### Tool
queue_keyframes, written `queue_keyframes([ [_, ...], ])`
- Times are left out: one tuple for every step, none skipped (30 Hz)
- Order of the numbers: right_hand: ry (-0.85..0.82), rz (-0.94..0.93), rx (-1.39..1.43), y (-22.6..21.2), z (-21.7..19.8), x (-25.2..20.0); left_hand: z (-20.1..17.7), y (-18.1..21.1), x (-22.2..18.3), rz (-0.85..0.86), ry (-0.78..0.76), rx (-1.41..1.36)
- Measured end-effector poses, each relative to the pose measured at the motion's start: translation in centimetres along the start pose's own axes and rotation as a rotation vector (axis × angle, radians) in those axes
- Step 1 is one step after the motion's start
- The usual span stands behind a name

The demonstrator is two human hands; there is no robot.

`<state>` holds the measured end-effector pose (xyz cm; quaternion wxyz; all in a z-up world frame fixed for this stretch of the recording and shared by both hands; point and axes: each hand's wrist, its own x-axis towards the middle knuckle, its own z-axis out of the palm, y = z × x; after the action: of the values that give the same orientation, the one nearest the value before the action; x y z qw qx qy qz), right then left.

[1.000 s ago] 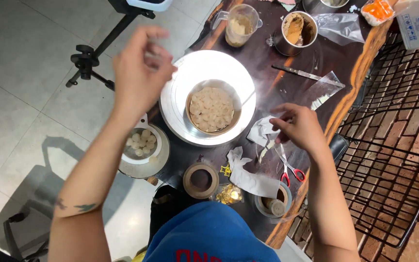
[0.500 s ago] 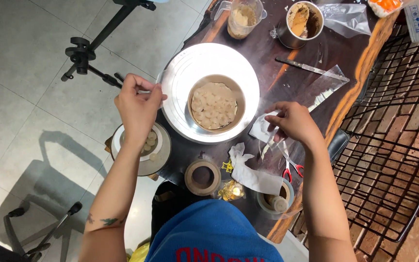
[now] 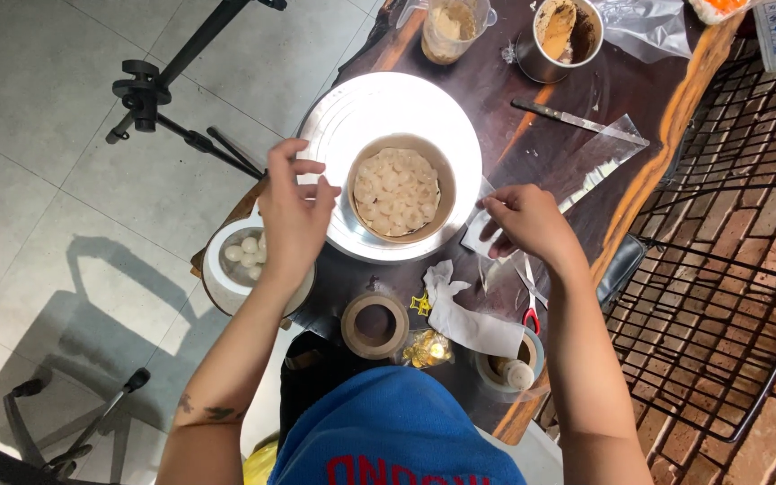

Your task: Assembling a layered fruit dessert in a round paper container by filling a piping bag with cream and arranging longan fruit.

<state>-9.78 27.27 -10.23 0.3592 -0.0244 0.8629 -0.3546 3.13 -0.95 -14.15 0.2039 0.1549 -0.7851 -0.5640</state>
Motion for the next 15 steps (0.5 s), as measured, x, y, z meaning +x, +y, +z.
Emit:
queue_keyframes([
  [0.013,-0.014,-0.015,-0.1,0.3,0.1,0.3,0.1,-0.2,0.036,-0.014,0.065],
  [0.012,-0.013,-0.015,-0.4,0.6,0.0,0.7,0.0,-0.3,0.035,-0.015,0.065],
  [0.028,-0.007,-0.029,-0.8,0.9,-0.1,1.1,-0.1,-0.4,0.021,-0.016,0.078],
  [0.045,-0.002,-0.043,-1.1,1.2,-0.1,1.4,-0.2,-0.5,0.007,-0.017,0.09],
  [0.045,0.0,-0.043,-1.5,1.5,-0.4,1.7,-0.5,-0.7,0.006,-0.019,0.09],
  [0.07,-0.011,-0.057,-1.9,1.7,-0.6,1.9,-0.8,-0.8,0.047,-0.005,0.124],
  [0.094,-0.023,-0.071,-2.3,2.0,-0.8,2.2,-1.1,-0.9,0.089,0.009,0.158],
  [0.094,-0.022,-0.07,-2.3,2.2,-0.8,2.2,-1.3,-0.9,0.088,0.008,0.158],
  [0.099,-0.02,-0.062,-2.3,2.4,-0.8,2.3,-1.5,-1.0,0.094,0.011,0.18],
  [0.103,-0.019,-0.054,-2.3,2.6,-0.8,2.4,-1.6,-1.0,0.101,0.014,0.203],
  [0.102,-0.018,-0.054,-2.4,2.8,-0.9,2.4,-1.7,-1.0,0.1,0.013,0.204],
  [0.117,-0.008,-0.045,-2.5,3.0,-0.9,2.4,-1.8,-1.0,0.09,-0.001,0.233],
  [0.134,0.001,-0.037,-2.7,3.2,-1.0,2.4,-1.9,-1.0,0.081,-0.014,0.262],
  [0.133,0.001,-0.037,-2.7,3.4,-0.9,2.6,-2.0,-1.1,0.08,-0.014,0.262],
  [0.134,-0.005,-0.048,-2.7,3.6,-0.8,2.8,-2.2,-1.1,0.101,-0.013,0.265],
])
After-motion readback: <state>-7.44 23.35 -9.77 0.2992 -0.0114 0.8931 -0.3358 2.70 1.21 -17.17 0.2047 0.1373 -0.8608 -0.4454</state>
